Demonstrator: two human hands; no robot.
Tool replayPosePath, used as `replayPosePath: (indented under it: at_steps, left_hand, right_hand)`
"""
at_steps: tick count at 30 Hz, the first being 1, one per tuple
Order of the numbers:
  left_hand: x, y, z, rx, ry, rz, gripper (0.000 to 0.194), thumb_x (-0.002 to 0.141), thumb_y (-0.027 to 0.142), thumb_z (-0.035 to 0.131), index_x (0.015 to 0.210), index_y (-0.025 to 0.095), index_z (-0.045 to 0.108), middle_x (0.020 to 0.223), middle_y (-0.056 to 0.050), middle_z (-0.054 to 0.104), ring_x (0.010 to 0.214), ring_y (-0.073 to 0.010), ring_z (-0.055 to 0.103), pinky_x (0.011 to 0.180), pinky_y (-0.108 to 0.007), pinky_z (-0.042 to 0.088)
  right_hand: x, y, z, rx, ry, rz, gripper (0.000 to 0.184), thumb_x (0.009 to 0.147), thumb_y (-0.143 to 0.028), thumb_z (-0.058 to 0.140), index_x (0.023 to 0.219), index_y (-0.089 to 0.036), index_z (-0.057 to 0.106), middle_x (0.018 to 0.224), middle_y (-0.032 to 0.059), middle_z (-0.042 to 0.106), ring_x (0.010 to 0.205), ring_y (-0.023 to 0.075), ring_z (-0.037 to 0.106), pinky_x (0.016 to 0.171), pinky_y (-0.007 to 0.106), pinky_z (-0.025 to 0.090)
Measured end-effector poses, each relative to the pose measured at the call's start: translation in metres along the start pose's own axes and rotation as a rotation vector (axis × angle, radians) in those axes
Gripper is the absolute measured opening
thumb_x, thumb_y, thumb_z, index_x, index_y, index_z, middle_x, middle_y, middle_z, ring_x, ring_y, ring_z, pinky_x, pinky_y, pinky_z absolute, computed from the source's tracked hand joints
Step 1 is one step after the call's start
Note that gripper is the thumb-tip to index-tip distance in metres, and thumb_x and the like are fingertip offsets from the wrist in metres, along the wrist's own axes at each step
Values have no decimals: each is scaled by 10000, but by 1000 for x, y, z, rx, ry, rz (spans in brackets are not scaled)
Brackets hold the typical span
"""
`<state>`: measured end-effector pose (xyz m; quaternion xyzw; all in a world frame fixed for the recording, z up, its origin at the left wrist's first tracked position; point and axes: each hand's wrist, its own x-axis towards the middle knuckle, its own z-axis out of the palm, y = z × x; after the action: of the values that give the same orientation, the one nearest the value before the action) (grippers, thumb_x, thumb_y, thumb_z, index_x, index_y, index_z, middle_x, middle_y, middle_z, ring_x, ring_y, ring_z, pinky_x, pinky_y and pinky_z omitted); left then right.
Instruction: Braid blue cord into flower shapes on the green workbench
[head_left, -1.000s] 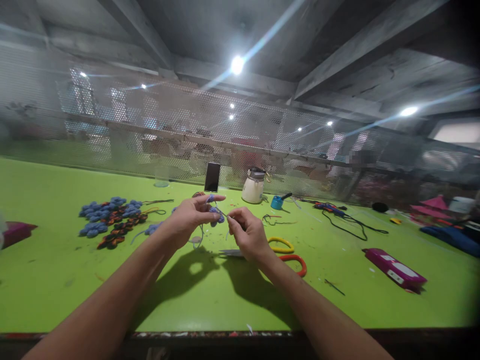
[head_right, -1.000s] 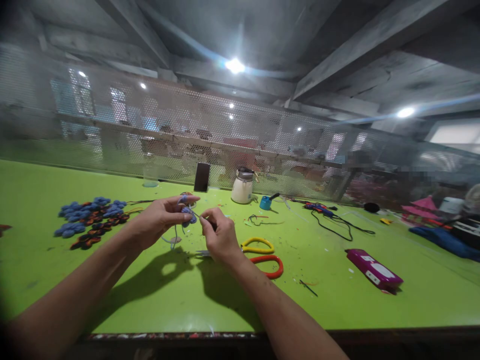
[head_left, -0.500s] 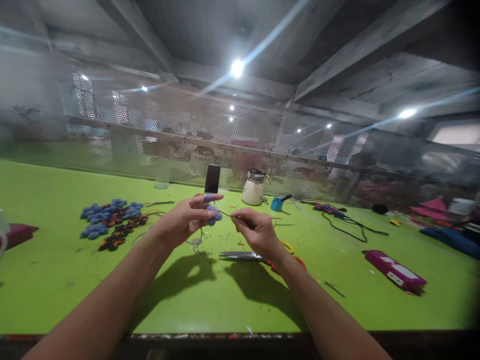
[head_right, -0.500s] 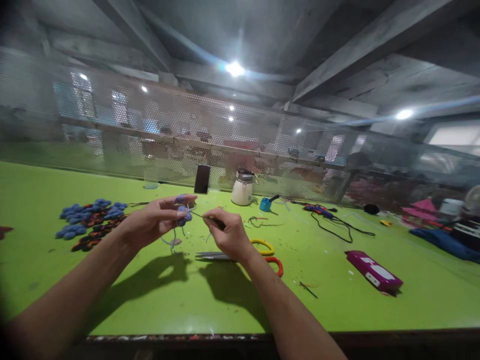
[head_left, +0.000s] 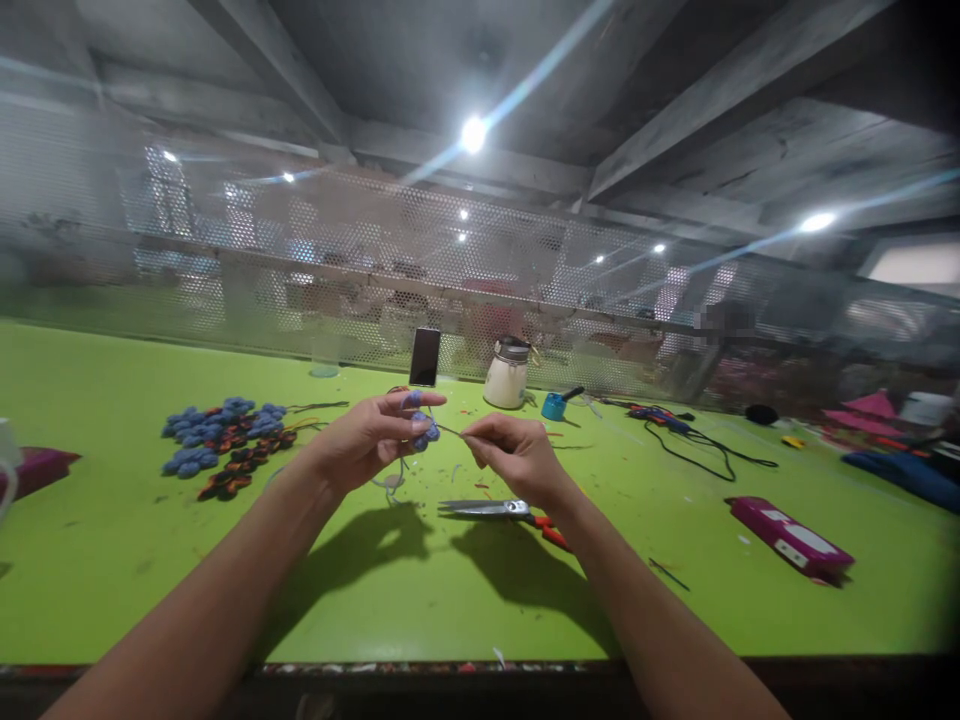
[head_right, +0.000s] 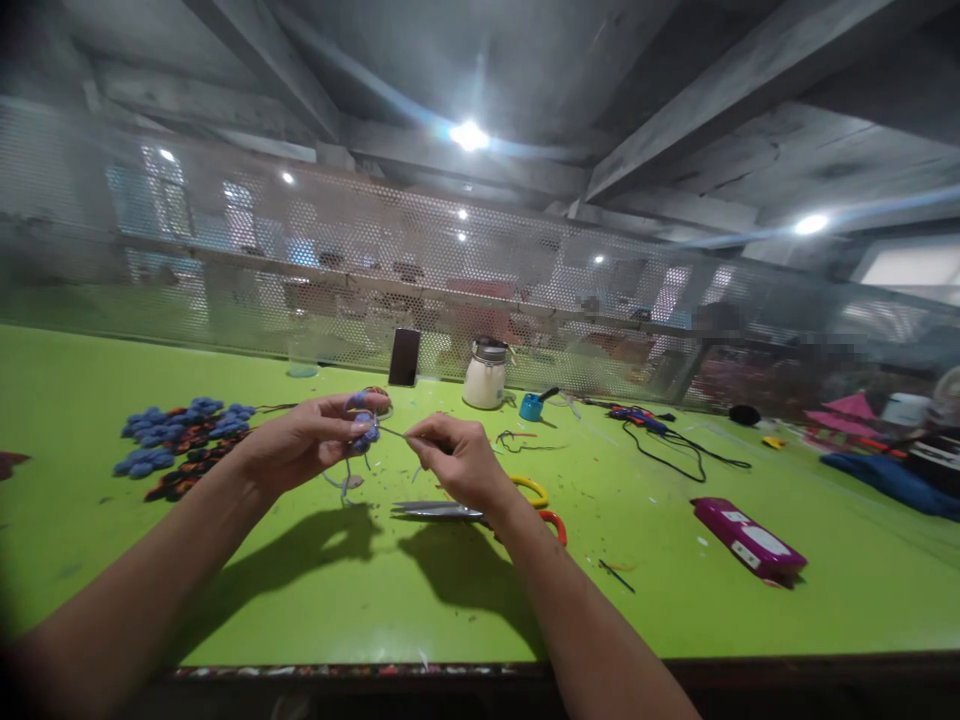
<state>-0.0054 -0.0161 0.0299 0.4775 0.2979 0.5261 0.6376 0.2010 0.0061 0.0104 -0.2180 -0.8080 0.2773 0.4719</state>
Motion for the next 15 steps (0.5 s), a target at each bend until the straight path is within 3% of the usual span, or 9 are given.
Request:
replayPosePath:
  at_steps: [6,12,15]
  left_hand:
    - [1,-2,0,44,25,2,300,613,20,690,889,137,697,708,-17,629,684,-97,579,658,-219,430]
    - [5,-5,2,17,56,30,138,574,14,688,664,112,653,656,-1,592,613,-82,549,640,-227,426]
    - [4,-7,5,41,69,62,157,566,27,703,679,108,632,655,1,581,619,-90,550,644,-237,418]
  right_hand:
    - [1,0,7,199,18,192,173,752,-302,637,783,-132,630,506,-30,522,384,48,362,353,183,263]
    - [1,4,14,335,62,267,211,745,-339,643,785,-135,605,490,-37,531,338,33,315,319,177,213]
    - [1,6,15,338,70,273,209,747,-334,638,792,-134,597,487,-40,533,332,35,328,317,174,220]
